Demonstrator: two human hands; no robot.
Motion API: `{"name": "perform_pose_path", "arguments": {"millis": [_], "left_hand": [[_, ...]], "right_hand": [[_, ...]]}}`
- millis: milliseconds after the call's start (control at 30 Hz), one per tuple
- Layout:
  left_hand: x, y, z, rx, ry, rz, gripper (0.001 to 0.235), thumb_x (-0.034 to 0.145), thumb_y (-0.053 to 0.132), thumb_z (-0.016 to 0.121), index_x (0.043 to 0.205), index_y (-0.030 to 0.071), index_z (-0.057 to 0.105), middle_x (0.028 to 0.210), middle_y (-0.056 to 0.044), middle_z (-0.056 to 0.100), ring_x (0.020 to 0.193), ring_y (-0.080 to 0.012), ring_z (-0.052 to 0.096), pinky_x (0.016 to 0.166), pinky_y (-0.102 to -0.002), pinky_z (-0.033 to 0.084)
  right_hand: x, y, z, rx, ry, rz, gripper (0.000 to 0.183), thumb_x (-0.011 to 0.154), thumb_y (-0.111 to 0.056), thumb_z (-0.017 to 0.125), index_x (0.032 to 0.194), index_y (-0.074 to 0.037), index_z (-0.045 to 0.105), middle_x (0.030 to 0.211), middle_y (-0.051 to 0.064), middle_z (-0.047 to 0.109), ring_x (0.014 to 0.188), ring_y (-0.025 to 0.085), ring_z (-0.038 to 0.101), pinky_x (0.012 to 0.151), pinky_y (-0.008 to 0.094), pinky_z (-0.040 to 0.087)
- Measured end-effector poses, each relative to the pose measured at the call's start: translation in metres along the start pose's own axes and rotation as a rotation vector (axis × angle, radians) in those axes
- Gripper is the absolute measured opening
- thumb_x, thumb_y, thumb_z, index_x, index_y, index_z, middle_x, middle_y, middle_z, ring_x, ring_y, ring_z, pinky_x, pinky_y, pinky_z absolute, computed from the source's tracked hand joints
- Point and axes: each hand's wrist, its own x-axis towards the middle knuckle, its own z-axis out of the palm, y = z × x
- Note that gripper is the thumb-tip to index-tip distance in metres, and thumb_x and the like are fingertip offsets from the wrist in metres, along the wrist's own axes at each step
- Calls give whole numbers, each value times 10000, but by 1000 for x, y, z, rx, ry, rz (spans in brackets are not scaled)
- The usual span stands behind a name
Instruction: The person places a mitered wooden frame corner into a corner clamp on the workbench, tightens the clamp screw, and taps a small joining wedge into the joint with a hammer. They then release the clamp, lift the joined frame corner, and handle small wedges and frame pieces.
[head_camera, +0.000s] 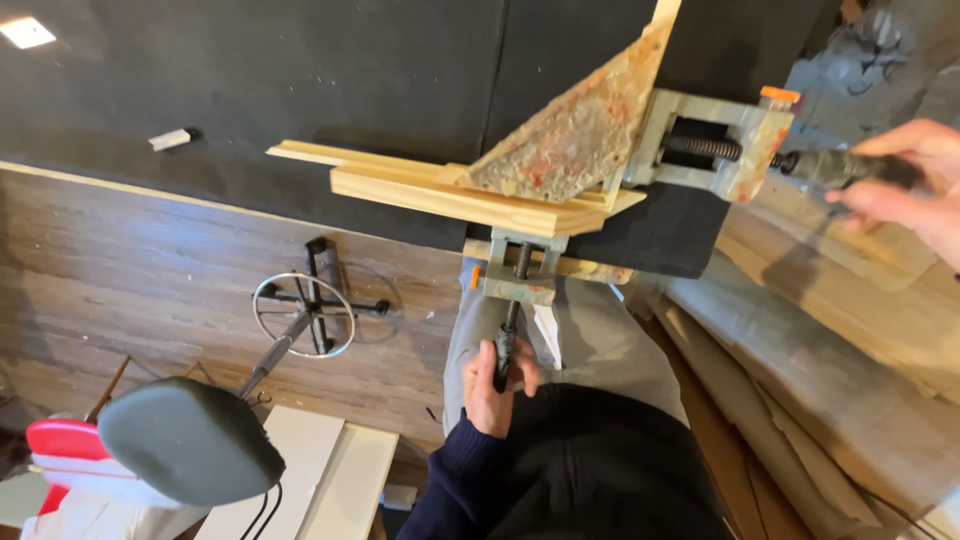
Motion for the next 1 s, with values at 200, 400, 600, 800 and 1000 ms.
{"name": "perform_pose_path", "arguments": {"millis": [200,400,600,800,1000], "left_hand": [[20,-10,-43,-658,-476,-452,647,1231,453,243,1063,-27,642,681,-114,600,618,-219,549,599,-334,389],[-2,53,22,434,82,235,405,842,216,759,1120,2,556,830,-128,629,700,-203,613,609,-315,525],[-17,41,28,983,369,510,351,817,150,847,1066,-15,661,818,-106,666,727,-181,669,676,-302,562],[-6,9,3,26,22,12,573,1089,445,399,1119,-54,679,718,-118,716,655,-209,675,653,-316,545],[9,15,-17,-394,-153,-365,559,1084,454,389,1116,-32,662,776,-141,708,714,-262,685,687,-358,523]], "right_hand": [[-27,-13,38,-829,333,-825,367,941,24,884,1080,-29,549,1210,211,673,996,262,619,906,340,519],[1,40,-29,-210,43,-71,190,1081,-190,574,1151,-14,589,837,137,693,639,175,602,571,276,474],[38,88,-84,31,-109,312,650,1190,-457,486,1143,167,663,847,204,676,651,240,601,509,348,461],[-1,8,-2,11,34,-67,280,1002,-140,597,1252,-20,638,969,121,709,814,175,678,696,290,575],[-7,69,-22,-931,330,-790,250,970,-25,872,972,-47,623,1110,127,609,995,259,608,866,289,499]]}}
